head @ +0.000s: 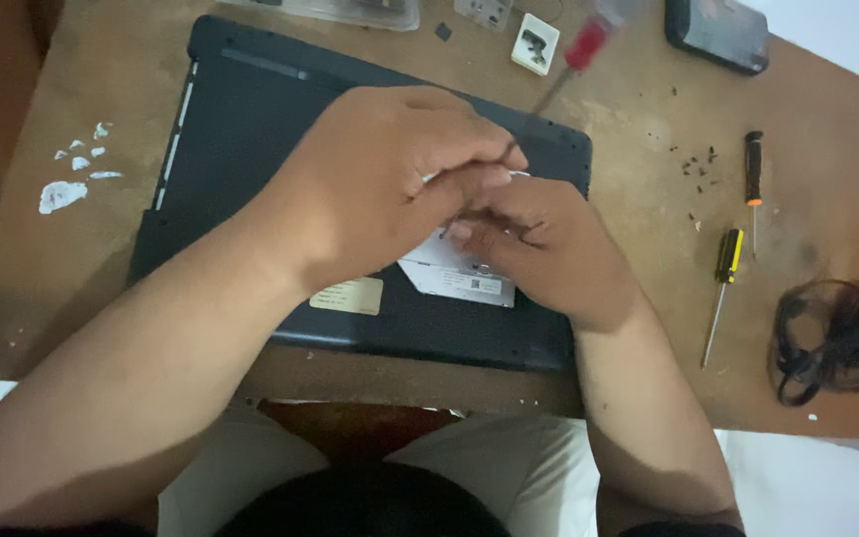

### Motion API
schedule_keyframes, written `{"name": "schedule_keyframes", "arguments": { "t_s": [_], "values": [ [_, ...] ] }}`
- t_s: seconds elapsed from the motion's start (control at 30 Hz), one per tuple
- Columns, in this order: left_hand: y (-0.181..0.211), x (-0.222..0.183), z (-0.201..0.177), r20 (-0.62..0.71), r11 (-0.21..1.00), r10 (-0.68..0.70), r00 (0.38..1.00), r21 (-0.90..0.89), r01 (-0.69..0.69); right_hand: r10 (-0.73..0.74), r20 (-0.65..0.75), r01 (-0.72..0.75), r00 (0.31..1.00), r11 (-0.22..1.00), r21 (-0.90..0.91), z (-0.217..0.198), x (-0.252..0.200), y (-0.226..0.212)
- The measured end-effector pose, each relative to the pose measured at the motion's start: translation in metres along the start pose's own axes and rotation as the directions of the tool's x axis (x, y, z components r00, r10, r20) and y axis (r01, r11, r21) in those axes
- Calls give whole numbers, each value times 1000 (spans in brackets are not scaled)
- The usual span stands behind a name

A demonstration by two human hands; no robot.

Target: Removing screws and the optical drive from a laptop using a screwdriver

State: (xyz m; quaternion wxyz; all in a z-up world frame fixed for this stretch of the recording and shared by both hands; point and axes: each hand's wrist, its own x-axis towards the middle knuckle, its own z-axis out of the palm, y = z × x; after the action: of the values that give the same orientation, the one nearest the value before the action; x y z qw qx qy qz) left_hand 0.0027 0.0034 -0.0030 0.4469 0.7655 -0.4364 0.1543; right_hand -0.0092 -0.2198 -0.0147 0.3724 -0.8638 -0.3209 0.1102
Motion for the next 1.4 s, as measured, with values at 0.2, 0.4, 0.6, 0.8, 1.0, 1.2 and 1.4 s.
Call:
{"name": "schedule_keyframes", "arguments": {
  "t_s": [0.2,0.4,0.6,0.8,1.0,1.2,1.4],
  "values": [
    [0,-2,10,18,991,-125,992,56,124,268,-119,-280,956,955,-98,7,-1,-15],
    [-2,1,6,23,997,-50,998,57,48,-97,-21,89,995,962,-258,9,1,10],
    [-13,-1,8,167,967,-242,956,125,223,-11,-297,62,955,985,163,7,-7,3],
    [-18,-6,21,375,855,-409,832,475,207,133,-814,206,566,933,296,-69,-44,89],
    [-29,2,30,486,821,-537,689,490,294,445,-812,-299,377,889,348,-110,-64,164],
    [-37,-7,32,465,789,-556,689,555,262,473,-648,-117,598,850,513,-103,-53,208],
    [-38,-6,30,495,806,-531,688,547,228,644,-640,-121,420,738,663,-86,-29,170]
  ]
}}
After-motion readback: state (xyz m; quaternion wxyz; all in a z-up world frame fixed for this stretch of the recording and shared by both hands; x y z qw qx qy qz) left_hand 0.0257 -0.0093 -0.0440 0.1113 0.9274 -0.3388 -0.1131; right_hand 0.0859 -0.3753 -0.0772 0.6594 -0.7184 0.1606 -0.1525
